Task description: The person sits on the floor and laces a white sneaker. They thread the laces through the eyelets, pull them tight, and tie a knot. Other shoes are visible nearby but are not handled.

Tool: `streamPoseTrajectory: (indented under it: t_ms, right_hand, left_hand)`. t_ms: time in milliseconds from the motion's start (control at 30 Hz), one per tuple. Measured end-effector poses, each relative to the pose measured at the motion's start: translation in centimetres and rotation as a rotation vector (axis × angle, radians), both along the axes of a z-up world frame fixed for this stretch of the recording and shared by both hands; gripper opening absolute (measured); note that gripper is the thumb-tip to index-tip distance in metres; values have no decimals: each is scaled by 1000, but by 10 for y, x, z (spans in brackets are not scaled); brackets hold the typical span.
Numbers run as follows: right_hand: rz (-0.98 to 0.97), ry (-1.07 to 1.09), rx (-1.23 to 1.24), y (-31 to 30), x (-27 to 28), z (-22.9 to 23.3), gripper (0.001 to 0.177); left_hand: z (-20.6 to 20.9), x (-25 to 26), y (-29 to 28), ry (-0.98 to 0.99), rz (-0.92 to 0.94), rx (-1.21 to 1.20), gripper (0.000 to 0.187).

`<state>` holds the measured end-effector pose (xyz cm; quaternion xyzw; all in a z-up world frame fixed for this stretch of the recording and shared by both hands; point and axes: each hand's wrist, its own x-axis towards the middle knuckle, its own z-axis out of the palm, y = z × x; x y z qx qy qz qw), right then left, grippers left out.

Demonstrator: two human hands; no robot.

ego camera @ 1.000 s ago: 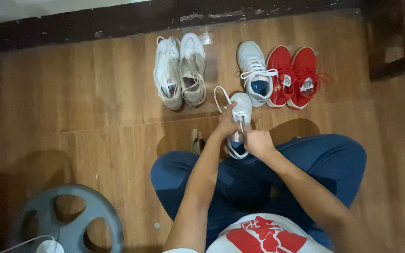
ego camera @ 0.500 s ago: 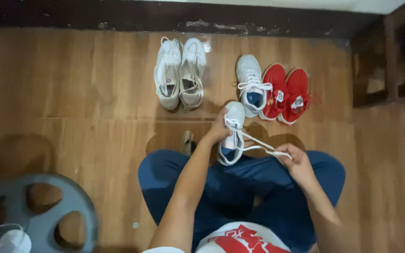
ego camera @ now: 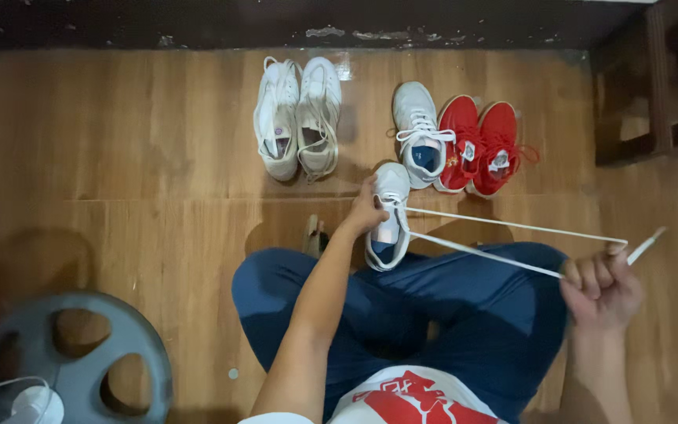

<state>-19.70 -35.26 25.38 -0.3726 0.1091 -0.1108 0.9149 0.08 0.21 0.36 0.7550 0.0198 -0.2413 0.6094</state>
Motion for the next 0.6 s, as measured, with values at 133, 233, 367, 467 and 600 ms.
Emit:
streamPoseTrajectory:
  t_ms: [133, 233, 367, 467, 600]
  right_hand:
    - [152, 149, -516, 6, 10, 7, 15]
    - [236, 514, -1282, 32, 44, -4, 35]
    - [221, 594, -1575, 117, 86, -38, 46]
    - [369, 637, -1690, 179, 117, -62, 39]
    - [560, 595, -1955, 226, 136, -85, 32]
  left_hand:
    - [-10, 5, 1, 93, -9, -77, 95]
    - [-25, 9, -1, 130, 28, -148, 58]
    - [-35, 16, 2, -189, -19, 160, 33]
    - [-36, 19, 7, -122, 29, 247, 50]
    - [-31, 20, 10, -186, -25, 426, 48]
